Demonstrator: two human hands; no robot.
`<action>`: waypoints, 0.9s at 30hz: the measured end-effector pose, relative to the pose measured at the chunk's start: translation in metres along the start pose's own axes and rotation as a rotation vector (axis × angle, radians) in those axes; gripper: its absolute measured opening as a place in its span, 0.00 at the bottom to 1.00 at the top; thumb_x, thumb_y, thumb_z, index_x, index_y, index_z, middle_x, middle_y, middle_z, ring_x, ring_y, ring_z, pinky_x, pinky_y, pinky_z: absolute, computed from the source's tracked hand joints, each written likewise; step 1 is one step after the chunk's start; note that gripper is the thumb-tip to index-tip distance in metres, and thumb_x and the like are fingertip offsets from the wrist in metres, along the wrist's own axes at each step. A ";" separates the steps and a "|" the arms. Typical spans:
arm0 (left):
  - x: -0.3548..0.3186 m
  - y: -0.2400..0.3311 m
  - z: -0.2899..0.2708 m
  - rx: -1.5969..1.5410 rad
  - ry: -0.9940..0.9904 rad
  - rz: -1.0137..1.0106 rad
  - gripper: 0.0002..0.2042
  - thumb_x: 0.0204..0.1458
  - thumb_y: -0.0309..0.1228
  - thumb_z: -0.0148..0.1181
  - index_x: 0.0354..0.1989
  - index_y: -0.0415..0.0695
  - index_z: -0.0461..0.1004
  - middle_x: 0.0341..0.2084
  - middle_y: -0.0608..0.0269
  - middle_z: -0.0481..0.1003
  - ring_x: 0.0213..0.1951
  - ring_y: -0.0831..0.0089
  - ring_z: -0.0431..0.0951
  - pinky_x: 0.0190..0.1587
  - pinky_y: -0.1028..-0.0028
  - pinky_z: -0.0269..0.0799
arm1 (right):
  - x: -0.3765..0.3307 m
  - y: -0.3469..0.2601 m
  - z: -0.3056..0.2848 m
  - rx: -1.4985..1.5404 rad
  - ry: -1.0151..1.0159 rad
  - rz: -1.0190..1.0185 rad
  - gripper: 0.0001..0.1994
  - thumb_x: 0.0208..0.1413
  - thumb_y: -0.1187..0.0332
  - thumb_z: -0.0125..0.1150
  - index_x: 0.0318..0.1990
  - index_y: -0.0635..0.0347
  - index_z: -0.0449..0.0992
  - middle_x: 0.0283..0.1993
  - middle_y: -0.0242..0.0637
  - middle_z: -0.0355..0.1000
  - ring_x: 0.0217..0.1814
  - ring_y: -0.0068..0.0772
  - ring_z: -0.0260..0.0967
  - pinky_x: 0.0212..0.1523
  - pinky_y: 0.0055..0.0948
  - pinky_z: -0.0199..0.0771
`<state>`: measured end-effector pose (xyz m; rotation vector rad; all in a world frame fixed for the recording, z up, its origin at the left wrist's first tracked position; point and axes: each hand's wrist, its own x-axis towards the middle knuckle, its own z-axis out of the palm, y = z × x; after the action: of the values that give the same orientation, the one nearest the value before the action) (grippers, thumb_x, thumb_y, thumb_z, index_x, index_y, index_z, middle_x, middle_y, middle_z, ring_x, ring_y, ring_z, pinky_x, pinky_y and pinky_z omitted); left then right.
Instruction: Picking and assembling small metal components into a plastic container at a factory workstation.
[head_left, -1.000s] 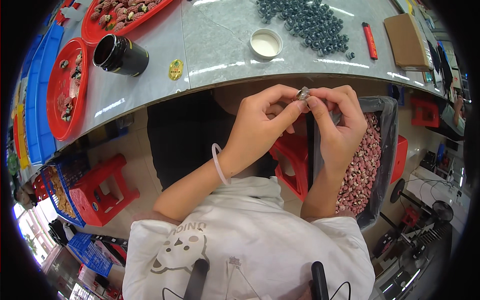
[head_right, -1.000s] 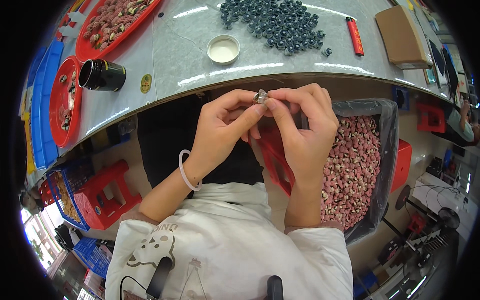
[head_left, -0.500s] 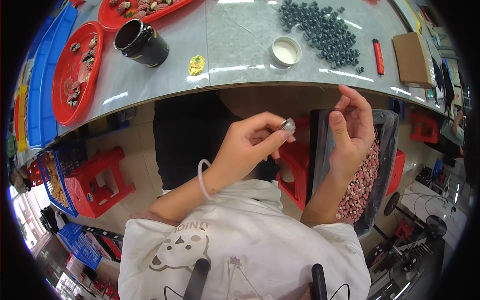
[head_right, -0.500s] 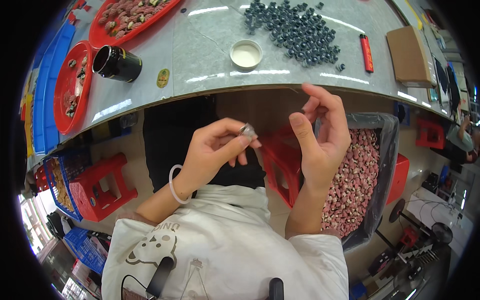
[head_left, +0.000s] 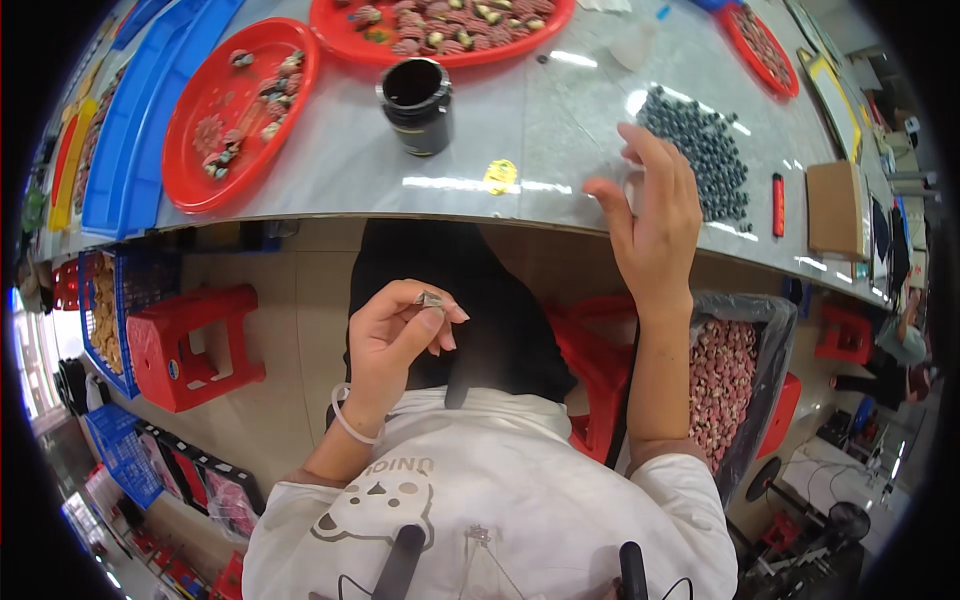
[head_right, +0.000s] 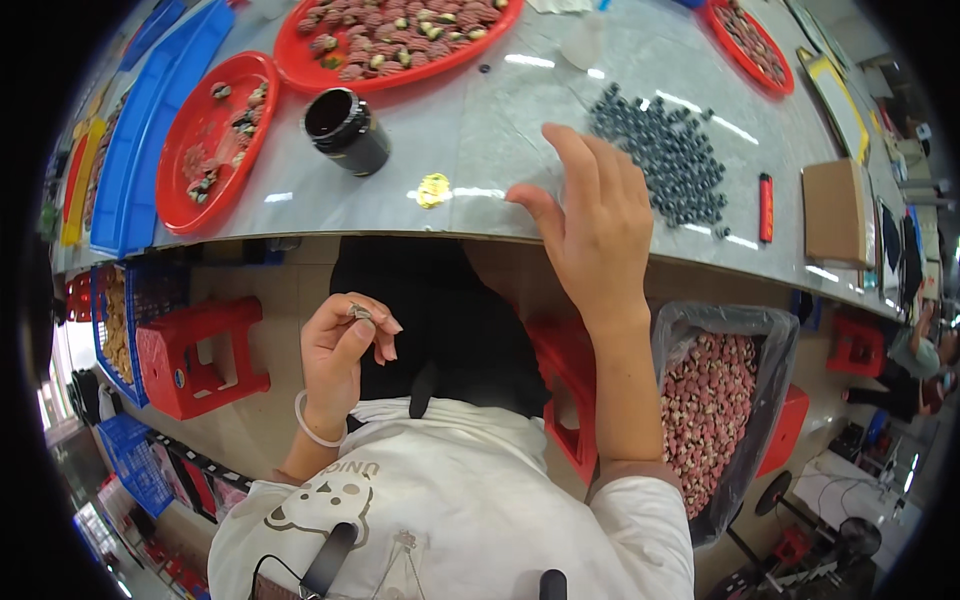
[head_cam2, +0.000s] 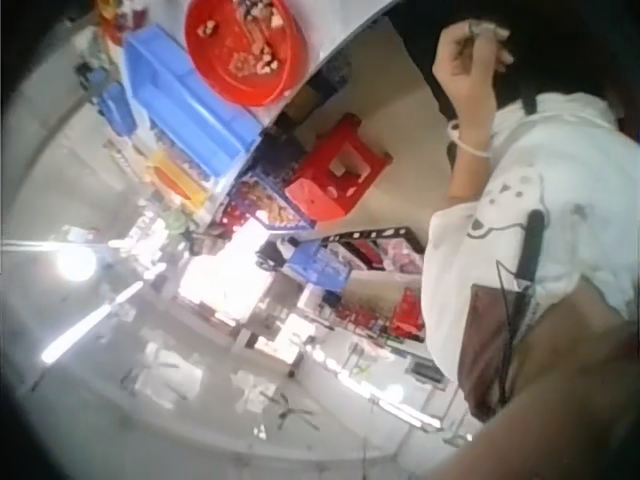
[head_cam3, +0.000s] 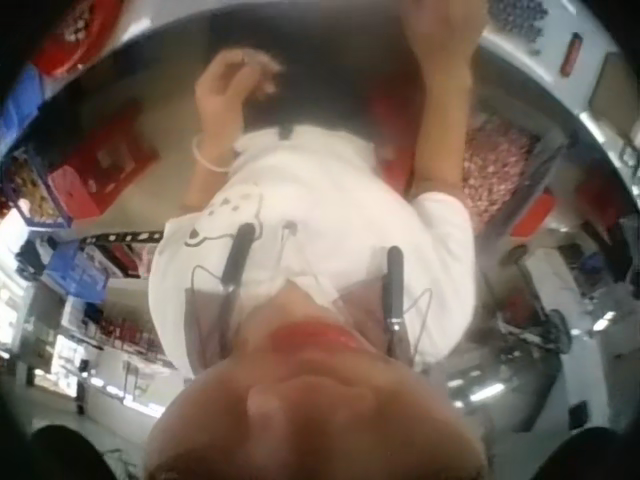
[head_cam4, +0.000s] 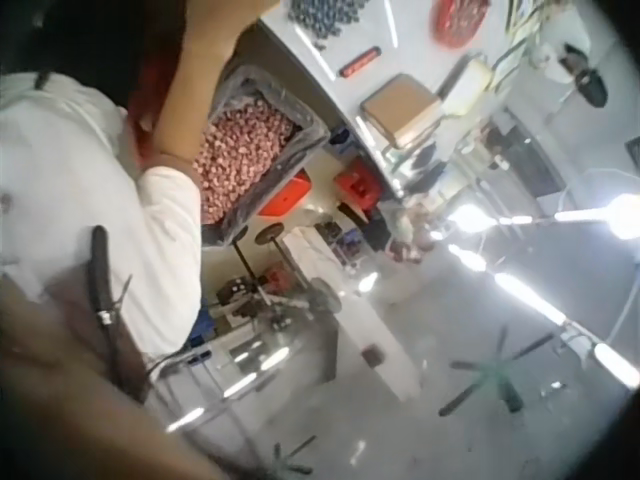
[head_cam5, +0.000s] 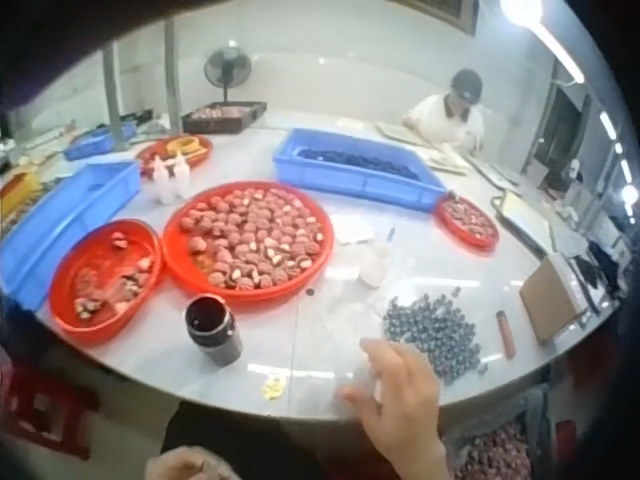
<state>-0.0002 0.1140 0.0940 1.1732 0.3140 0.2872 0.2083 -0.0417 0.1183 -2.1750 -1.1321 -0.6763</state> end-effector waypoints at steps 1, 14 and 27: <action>0.001 0.002 0.000 0.014 0.020 -0.003 0.04 0.54 0.25 0.51 0.35 0.38 0.69 0.29 0.56 0.74 0.24 0.77 0.72 0.24 0.83 0.66 | 0.000 -0.001 0.001 0.008 0.001 -0.014 0.23 0.45 0.57 0.63 0.47 0.58 0.68 0.40 0.40 0.69 0.38 0.41 0.66 0.40 0.34 0.64; 0.011 0.010 0.021 -0.253 -0.107 -0.176 0.05 0.53 0.25 0.49 0.34 0.37 0.69 0.31 0.54 0.73 0.32 0.68 0.76 0.30 0.75 0.73 | -0.021 -0.090 0.002 1.170 0.273 0.524 0.26 0.56 0.48 0.48 0.50 0.63 0.61 0.33 0.38 0.63 0.32 0.26 0.62 0.35 0.24 0.66; 0.011 0.001 0.029 -0.613 -0.046 -0.249 0.08 0.54 0.26 0.51 0.41 0.36 0.69 0.45 0.56 0.70 0.45 0.70 0.73 0.50 0.65 0.71 | -0.038 -0.106 0.025 1.299 0.309 0.667 0.24 0.59 0.52 0.45 0.53 0.62 0.58 0.41 0.37 0.61 0.36 0.29 0.66 0.38 0.30 0.72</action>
<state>0.0212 0.0938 0.1041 0.5288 0.2990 0.1212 0.1037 0.0039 0.1035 -1.0993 -0.3664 0.0835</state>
